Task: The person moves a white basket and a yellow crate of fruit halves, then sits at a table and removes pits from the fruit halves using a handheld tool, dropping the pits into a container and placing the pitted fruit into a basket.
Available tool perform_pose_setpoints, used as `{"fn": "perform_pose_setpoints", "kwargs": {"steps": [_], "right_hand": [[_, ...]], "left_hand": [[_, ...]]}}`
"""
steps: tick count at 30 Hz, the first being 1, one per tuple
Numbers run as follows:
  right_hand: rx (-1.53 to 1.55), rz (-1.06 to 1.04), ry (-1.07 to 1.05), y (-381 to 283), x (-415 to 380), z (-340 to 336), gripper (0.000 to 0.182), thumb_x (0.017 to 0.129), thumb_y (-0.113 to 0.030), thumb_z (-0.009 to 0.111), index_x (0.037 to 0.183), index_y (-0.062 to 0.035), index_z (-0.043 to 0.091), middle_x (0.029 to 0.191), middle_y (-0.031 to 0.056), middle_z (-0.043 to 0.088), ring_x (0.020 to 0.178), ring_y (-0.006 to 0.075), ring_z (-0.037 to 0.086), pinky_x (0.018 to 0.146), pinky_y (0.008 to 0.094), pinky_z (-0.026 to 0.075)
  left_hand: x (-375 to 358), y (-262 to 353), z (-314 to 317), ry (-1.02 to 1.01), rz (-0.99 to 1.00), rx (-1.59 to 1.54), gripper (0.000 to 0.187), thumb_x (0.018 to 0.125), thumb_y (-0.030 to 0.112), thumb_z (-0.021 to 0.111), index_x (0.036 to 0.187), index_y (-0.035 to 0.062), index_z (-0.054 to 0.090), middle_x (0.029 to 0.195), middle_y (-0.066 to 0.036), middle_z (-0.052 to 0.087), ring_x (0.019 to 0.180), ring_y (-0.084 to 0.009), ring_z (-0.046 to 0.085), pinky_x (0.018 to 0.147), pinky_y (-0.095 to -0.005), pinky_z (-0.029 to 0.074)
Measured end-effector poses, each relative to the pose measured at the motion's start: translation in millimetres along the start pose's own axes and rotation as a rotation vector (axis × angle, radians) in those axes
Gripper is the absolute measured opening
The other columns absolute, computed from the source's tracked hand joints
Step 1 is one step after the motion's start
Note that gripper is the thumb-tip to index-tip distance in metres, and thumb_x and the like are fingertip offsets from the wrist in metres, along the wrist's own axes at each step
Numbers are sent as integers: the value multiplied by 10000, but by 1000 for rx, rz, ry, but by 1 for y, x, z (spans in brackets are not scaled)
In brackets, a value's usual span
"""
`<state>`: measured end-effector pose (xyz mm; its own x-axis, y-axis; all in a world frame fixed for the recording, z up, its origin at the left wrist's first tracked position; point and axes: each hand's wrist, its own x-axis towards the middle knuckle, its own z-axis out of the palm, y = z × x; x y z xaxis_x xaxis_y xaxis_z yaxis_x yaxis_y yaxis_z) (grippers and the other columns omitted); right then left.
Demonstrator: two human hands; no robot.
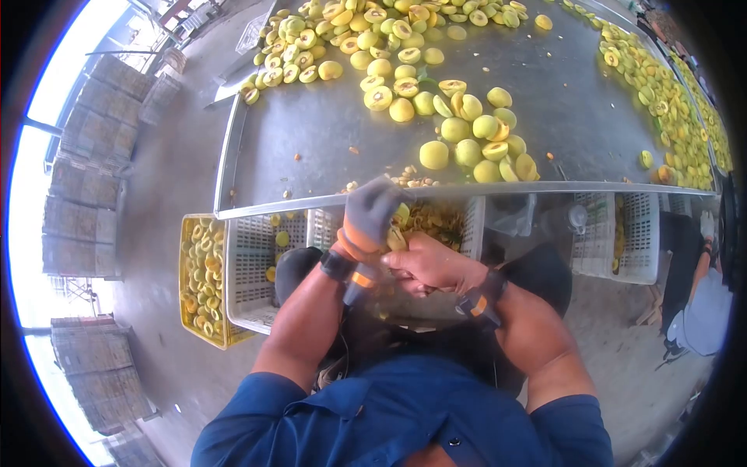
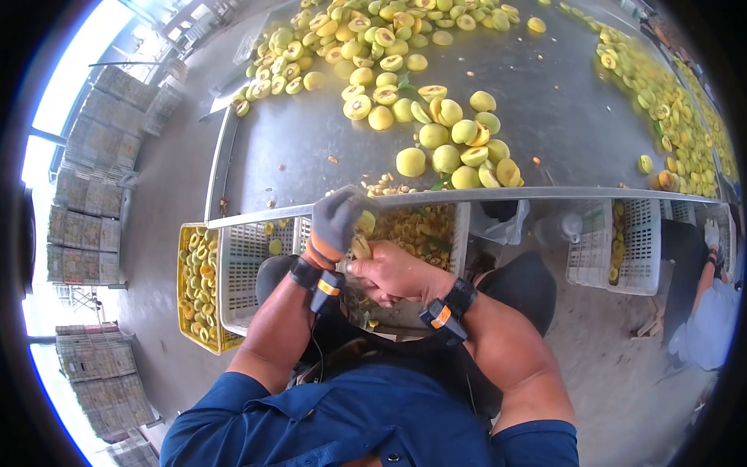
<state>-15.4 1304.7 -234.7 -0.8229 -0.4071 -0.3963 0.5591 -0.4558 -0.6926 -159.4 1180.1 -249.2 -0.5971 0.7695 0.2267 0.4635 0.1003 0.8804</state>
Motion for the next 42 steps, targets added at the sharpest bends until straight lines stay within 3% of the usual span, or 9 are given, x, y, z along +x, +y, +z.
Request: {"fn": "perform_pose_setpoints", "kwargs": {"steps": [10,13,16,19,22,29,33,34,42], "right_hand": [[-236,-14,147,18,-22,-5,180,1075,-203,636,978,-81,547,690,-8,511,494,105,499,437,307,415],[-264,-95,173,21,-27,-12,174,1072,-201,639,986,-71,563,681,3,528,492,113,516,438,319,432],[-363,-208,256,13,-33,-11,175,1061,-204,645,1014,-46,586,683,8,552,490,109,508,442,321,426],[-502,-396,376,16,-28,-18,194,1047,-196,658,1060,-9,609,748,32,609,593,134,563,558,328,494],[-558,-473,507,18,-26,-23,301,981,-238,671,1092,41,657,934,231,725,924,420,695,871,481,535],[-409,-535,660,10,-27,-37,297,995,-225,672,1150,28,658,975,208,733,924,345,705,872,456,543],[-203,-495,615,-5,-39,-36,242,1017,-179,651,1158,18,663,945,125,721,829,240,682,791,415,551],[-142,-479,579,-8,-40,-34,229,1019,-169,648,1156,13,666,925,103,710,774,213,664,737,397,544],[-74,-435,487,-22,-42,-26,131,1036,-149,620,1046,-18,610,696,20,566,492,116,521,450,308,414]], "left_hand": [[-59,-36,-90,434,37,835,438,904,-45,684,1325,72,713,1217,-177,730,1105,-340,732,940,-416,605],[-90,-46,-144,811,-396,45,225,1048,182,686,1178,42,804,1029,-103,805,896,-156,693,837,-319,575],[-99,-35,-155,622,-600,1052,361,941,272,789,1221,43,793,1170,-153,760,1075,-267,726,957,-400,563],[-47,-32,-115,628,-326,630,402,900,260,815,1247,58,785,1225,-166,731,1147,-322,707,1014,-432,543],[27,-20,-41,309,-126,543,443,884,217,823,1303,88,754,1214,-186,721,1153,-355,682,1036,-455,533],[124,5,81,-222,-177,889,466,867,248,832,1306,114,749,1294,-186,707,1159,-368,687,997,-463,573],[118,-39,34,-89,-433,-381,508,922,254,770,1337,-31,699,1255,-180,746,1068,-288,750,920,-372,620],[109,-38,15,-185,307,210,511,937,168,701,1386,-71,648,1336,-192,708,1154,-322,728,961,-417,615],[49,11,14,-42,-216,-604,496,899,-71,620,1395,-79,634,1396,-194,681,1215,-276,690,1028,-367,565]]}}
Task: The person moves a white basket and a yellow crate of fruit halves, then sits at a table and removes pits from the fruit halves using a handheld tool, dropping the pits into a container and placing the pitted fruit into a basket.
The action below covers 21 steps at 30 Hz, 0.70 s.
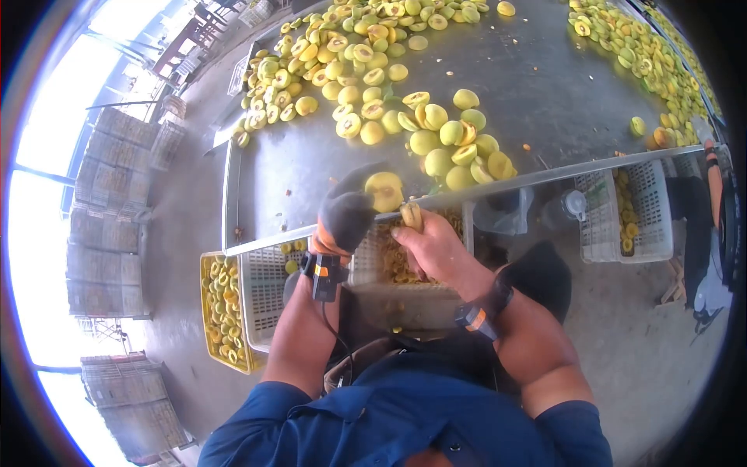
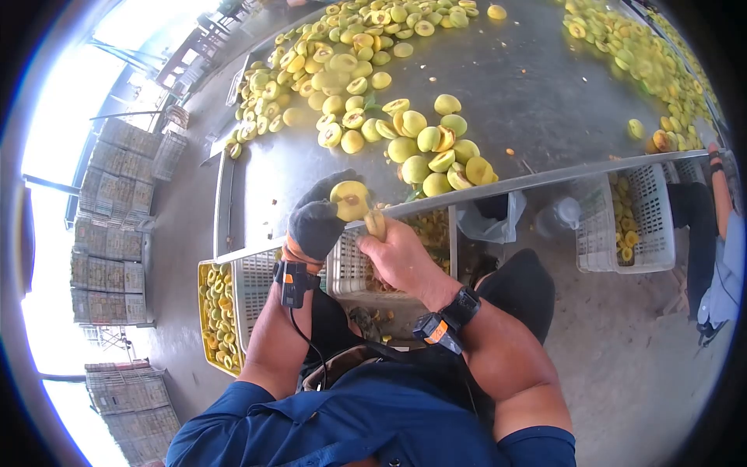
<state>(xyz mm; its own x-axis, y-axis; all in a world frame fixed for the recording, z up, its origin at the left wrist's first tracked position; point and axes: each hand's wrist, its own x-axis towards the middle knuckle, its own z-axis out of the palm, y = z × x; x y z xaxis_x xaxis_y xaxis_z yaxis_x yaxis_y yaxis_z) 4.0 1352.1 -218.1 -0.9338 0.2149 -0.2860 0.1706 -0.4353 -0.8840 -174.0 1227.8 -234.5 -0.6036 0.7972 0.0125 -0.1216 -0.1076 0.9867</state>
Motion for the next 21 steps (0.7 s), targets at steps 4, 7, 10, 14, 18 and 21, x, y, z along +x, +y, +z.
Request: {"fn": "perform_pose_setpoints", "kwargs": {"steps": [4,7,10,14,18,21], "right_hand": [[-43,1,-4,-3,-7,0,202,1013,-144,614,1135,4,678,781,12,626,555,90,545,502,299,427],[-80,-21,-38,6,-3,-5,243,1006,-157,622,1150,32,674,811,97,700,609,218,643,584,364,503],[-448,-366,96,20,2,-6,282,998,-178,639,1156,55,656,906,256,746,768,428,722,719,477,561],[-675,-349,136,15,-3,-5,308,989,-193,666,1151,65,626,966,355,711,930,552,687,825,569,553],[-762,-328,126,15,-5,-2,330,979,-184,685,1177,64,595,920,352,704,935,553,681,824,591,543],[-751,-323,121,18,-5,0,346,976,-173,691,1200,64,577,913,356,699,933,558,676,819,596,539]], "left_hand": [[-12,13,16,-25,-115,-219,506,918,-111,614,1422,-69,623,1337,-164,709,1190,-227,698,1007,-341,571],[-17,7,19,-17,-14,61,470,966,-29,611,1434,-66,616,1305,-153,721,1167,-210,699,1016,-335,563],[-21,6,15,-34,-25,7,439,1026,85,600,1440,-62,614,1282,-147,730,1142,-205,703,1018,-333,559],[-23,3,5,-69,-171,-342,434,1059,159,588,1434,-57,620,1258,-147,738,1121,-213,708,1010,-341,561],[-27,-13,0,-47,6,247,386,1021,124,634,1374,-35,651,1222,-153,753,1087,-254,728,969,-365,579],[-28,-15,-3,-58,261,837,337,980,77,693,1306,-10,674,1189,-167,761,1050,-302,744,920,-389,596]]}}
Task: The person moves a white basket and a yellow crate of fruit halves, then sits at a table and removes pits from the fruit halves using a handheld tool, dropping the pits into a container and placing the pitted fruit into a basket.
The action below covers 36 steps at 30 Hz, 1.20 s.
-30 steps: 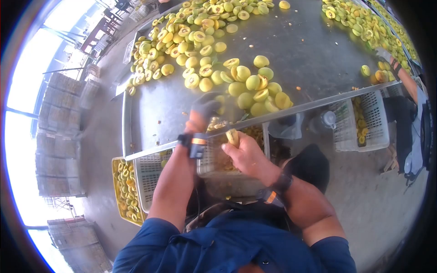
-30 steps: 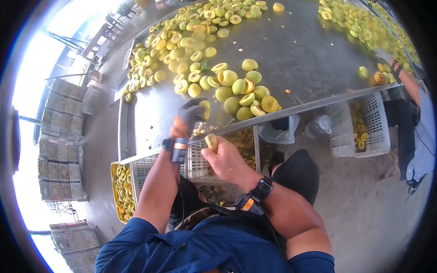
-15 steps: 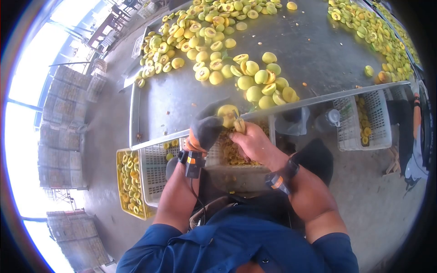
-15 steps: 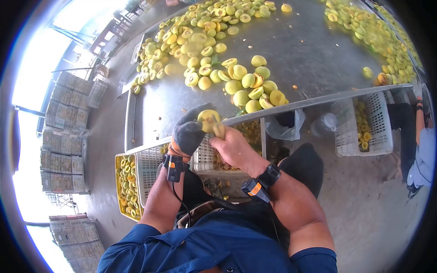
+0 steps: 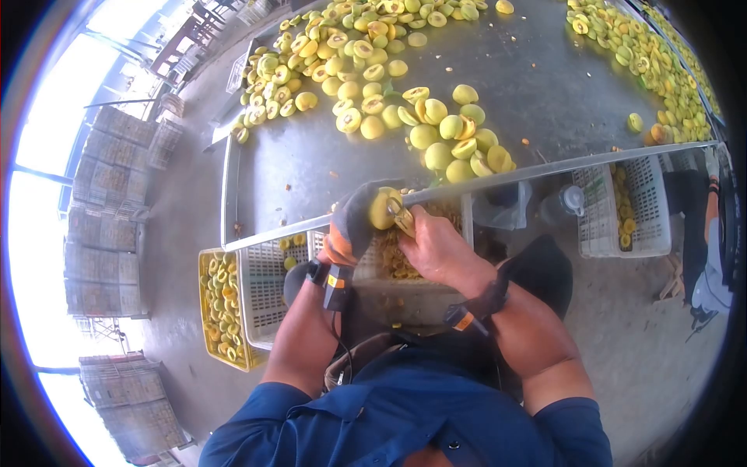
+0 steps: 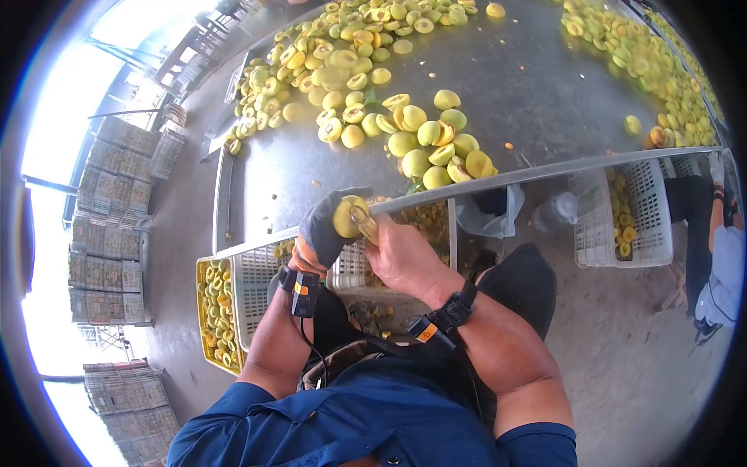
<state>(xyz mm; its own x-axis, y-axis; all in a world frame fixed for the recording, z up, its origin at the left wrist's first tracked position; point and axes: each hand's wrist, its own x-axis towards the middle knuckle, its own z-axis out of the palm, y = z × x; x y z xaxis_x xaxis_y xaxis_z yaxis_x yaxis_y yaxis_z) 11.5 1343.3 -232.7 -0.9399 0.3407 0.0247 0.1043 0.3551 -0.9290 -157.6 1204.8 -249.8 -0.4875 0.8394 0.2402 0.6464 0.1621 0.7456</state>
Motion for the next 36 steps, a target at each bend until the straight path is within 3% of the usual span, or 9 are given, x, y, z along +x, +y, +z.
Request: {"fn": "perform_pose_setpoints", "kwargs": {"steps": [9,12,16,18,21,24,28,34,36], "right_hand": [[83,-87,67,-5,1,-1,314,980,-155,687,1188,50,572,910,344,702,920,561,672,794,597,535],[62,-77,67,-4,2,-2,299,979,-148,685,1180,43,575,899,344,699,911,558,674,783,600,534],[17,60,-60,-9,0,-9,282,982,-118,681,1203,25,581,990,328,707,1014,556,655,838,547,535],[-27,-5,-65,-4,0,-9,279,966,-139,683,1141,47,570,909,345,693,924,556,668,794,587,530],[-31,-53,-86,3,-4,-6,289,954,-155,681,1085,69,555,869,358,682,880,561,672,778,609,525],[-9,-62,-90,8,-5,-2,290,951,-151,665,1075,86,552,887,375,675,906,567,669,798,610,523],[36,91,-158,3,-2,0,294,963,-110,629,1203,54,589,1059,363,689,1067,549,653,897,539,530],[117,-37,-110,19,5,19,335,935,-130,630,1234,22,631,1085,317,723,1055,527,681,923,517,541],[321,-8,-255,18,9,14,328,929,-124,627,1220,28,644,1075,314,726,1030,520,691,914,509,545]], "left_hand": [[-2,-7,2,130,140,246,352,951,41,737,1293,2,664,1149,-184,765,999,-348,754,887,-402,601],[12,29,-8,-26,70,-106,361,921,49,783,1263,-7,681,1144,-183,767,996,-353,754,888,-404,600],[3,30,0,46,-115,-332,380,864,56,832,1223,-2,719,1146,-175,765,998,-339,751,900,-406,597],[-6,4,8,125,-15,-107,415,842,55,839,1237,-1,721,1158,-176,760,1011,-325,747,914,-400,593],[2,17,-6,-54,137,154,582,785,59,876,1328,10,673,1191,-179,752,1061,-329,739,937,-401,587],[-1,1,-10,-106,93,145,669,800,91,905,1378,-17,585,1168,-122,758,1089,-239,737,963,-358,585],[5,-6,-14,-130,68,94,700,776,100,917,1391,-8,601,1175,-131,755,1087,-241,743,965,-363,591],[9,-12,-18,-171,64,277,758,756,109,932,1427,-8,599,1210,-147,751,1096,-254,746,955,-367,605],[5,-5,-25,-174,58,246,766,758,101,927,1440,-8,593,1216,-156,752,1093,-261,749,949,-369,609]]}}
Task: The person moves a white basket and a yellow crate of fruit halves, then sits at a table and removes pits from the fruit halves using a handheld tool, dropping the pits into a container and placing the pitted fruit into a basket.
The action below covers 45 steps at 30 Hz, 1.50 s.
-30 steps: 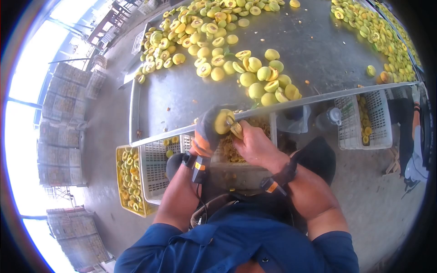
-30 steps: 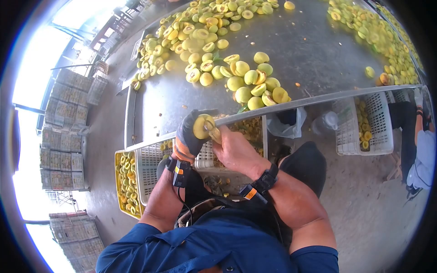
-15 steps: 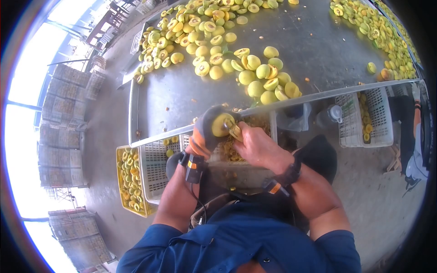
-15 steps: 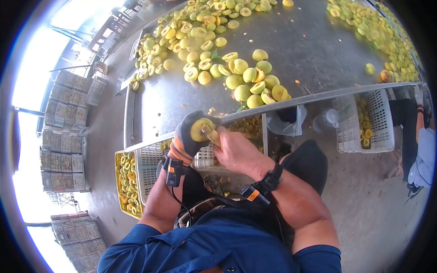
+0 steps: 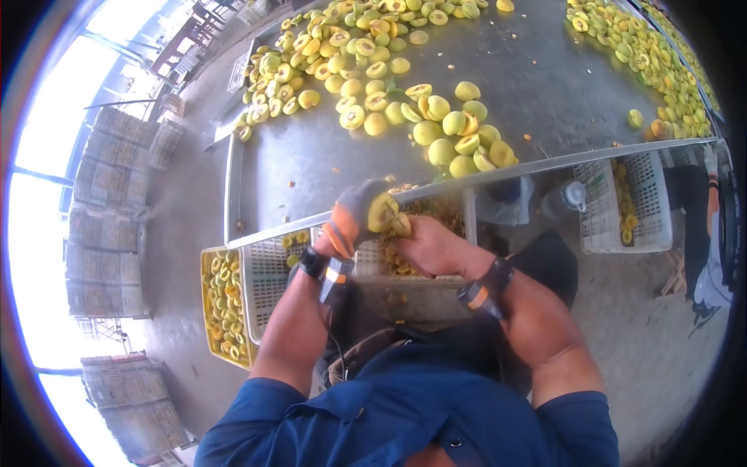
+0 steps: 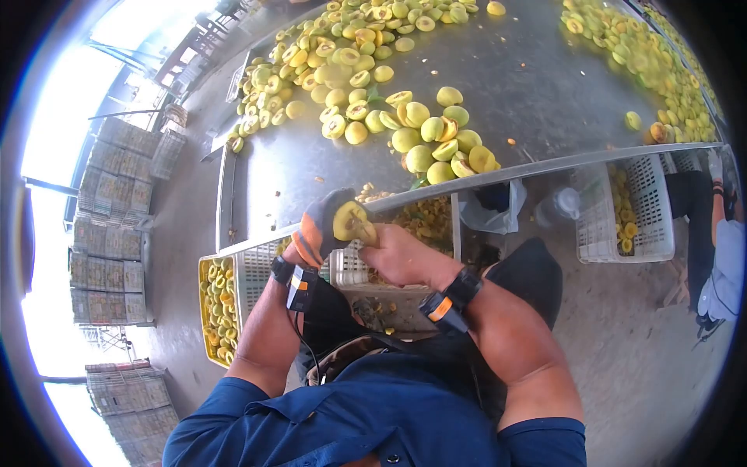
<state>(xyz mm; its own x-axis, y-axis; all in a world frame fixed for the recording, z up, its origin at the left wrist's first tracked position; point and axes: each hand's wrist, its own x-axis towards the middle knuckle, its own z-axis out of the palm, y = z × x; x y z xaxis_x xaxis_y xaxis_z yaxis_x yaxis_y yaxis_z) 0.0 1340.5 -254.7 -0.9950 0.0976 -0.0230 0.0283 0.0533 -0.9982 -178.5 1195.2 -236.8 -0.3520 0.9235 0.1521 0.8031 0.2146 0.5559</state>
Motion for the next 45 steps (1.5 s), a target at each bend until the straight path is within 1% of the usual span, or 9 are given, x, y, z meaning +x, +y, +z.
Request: {"fn": "perform_pose_setpoints", "kwargs": {"steps": [4,7,10,15,19,22,26,35,45], "right_hand": [[-56,33,-105,5,6,0,315,948,-60,625,1247,38,647,1081,225,746,1000,343,712,916,424,545],[-470,187,39,3,-1,9,316,945,-72,631,1245,29,645,1079,221,750,1011,349,720,908,433,550],[-117,28,-36,-2,0,6,306,924,-103,627,1191,40,666,1060,311,728,1065,506,688,929,515,546],[-305,91,67,2,4,11,308,933,-110,637,1202,38,661,1093,315,722,1108,509,669,956,517,537],[-145,-39,-15,0,1,14,294,954,-108,616,1213,20,665,1075,300,731,1090,511,680,938,511,547],[-535,277,69,-14,0,15,299,955,-101,612,1228,6,669,1061,292,736,1084,508,689,918,509,553],[-59,105,-109,-18,-4,8,284,940,-109,635,1190,24,655,1073,300,734,1074,505,694,911,531,551],[-498,34,195,-11,-2,13,241,944,-135,661,1083,31,556,971,321,715,940,547,677,824,628,514],[-2,-44,-60,-9,5,12,262,988,-105,629,1224,-6,689,1080,232,749,1029,407,713,926,460,543]], "left_hand": [[-2,-23,9,-57,-111,-93,745,756,118,930,1416,-5,605,1218,-179,749,1114,-292,750,944,-382,610],[-21,-33,14,-26,22,72,747,732,130,934,1397,10,617,1191,-180,743,1111,-339,738,925,-404,609],[-11,-47,16,-37,62,163,751,702,132,931,1384,36,630,1150,-171,741,1079,-379,724,907,-433,606],[-15,-50,16,24,122,268,730,700,144,917,1372,69,640,1145,-158,746,1048,-399,720,905,-448,601],[-8,-40,13,-75,-166,-10,713,719,141,903,1378,69,639,1160,-150,751,1045,-399,719,910,-444,604],[-6,-31,7,-84,-79,129,661,755,123,888,1368,66,648,1189,-165,741,1055,-385,718,907,-434,604],[-21,-26,6,87,137,134,551,826,85,850,1347,64,669,1150,-209,744,972,-385,748,843,-418,614],[-8,-13,1,139,116,32,666,778,113,899,1379,11,629,1208,-242,728,1055,-422,735,896,-458,606],[-5,-29,4,79,103,65,597,778,143,896,1313,4,669,1180,-187,748,1058,-380,735,921,-439,604]]}}
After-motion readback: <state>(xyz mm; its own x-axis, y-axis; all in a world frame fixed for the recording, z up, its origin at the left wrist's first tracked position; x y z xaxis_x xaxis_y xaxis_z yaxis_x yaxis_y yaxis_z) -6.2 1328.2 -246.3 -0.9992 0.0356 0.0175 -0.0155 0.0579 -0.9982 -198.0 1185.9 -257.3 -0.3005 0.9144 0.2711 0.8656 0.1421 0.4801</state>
